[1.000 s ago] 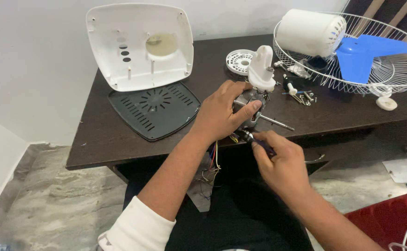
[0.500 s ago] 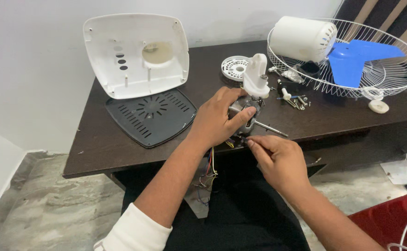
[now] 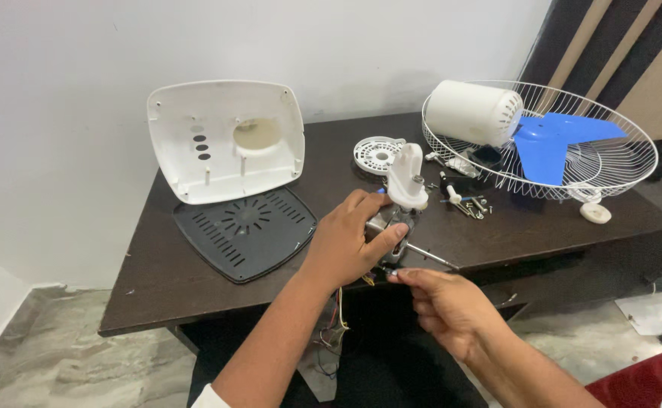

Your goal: The person holds a disassembled electric fan motor and uses a screwdriver to adjust internal components and wires. They rotate the motor housing to access different sides while tightening screws and organizing the wiring.

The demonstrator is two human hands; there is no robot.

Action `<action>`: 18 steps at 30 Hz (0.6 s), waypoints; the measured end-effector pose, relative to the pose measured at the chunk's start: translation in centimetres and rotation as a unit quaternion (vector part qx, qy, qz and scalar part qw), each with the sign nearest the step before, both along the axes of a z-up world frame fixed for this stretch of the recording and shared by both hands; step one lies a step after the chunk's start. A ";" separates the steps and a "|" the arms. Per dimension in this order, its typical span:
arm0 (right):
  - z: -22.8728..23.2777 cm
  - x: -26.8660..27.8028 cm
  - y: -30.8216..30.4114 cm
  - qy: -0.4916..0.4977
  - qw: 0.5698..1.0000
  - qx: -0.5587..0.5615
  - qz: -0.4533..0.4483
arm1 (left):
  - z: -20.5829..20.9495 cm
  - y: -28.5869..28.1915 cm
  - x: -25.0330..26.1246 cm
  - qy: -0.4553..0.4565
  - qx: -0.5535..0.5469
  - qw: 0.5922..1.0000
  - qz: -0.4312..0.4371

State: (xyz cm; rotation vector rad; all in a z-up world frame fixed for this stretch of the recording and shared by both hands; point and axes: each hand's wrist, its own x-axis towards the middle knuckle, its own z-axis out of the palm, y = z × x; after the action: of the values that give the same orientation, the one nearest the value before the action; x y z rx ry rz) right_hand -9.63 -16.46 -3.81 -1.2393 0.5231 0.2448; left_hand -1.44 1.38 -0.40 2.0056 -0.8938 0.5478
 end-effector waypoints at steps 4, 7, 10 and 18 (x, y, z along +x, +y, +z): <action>0.0 -0.2 0.1 0.057 0.994 0.095 -0.018 | 0.1 0.1 -0.3 0.036 0.015 0.999 0.003; -0.4 -0.6 0.5 0.014 0.996 0.085 -0.022 | -0.1 0.2 -0.3 0.029 0.030 0.999 0.013; -1.0 -1.0 0.9 -0.045 0.997 0.039 -0.043 | -0.3 0.3 -0.2 0.027 0.023 0.999 0.008; -2.7 -2.5 2.9 -0.299 0.904 -0.302 -0.045 | -0.5 0.5 -0.1 0.030 0.007 1.000 0.002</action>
State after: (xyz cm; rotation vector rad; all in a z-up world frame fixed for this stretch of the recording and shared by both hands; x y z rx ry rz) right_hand -12.10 -13.53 -6.52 -1.7914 0.1064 -0.4090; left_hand -1.52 1.87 -0.85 2.0259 -0.8589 0.4826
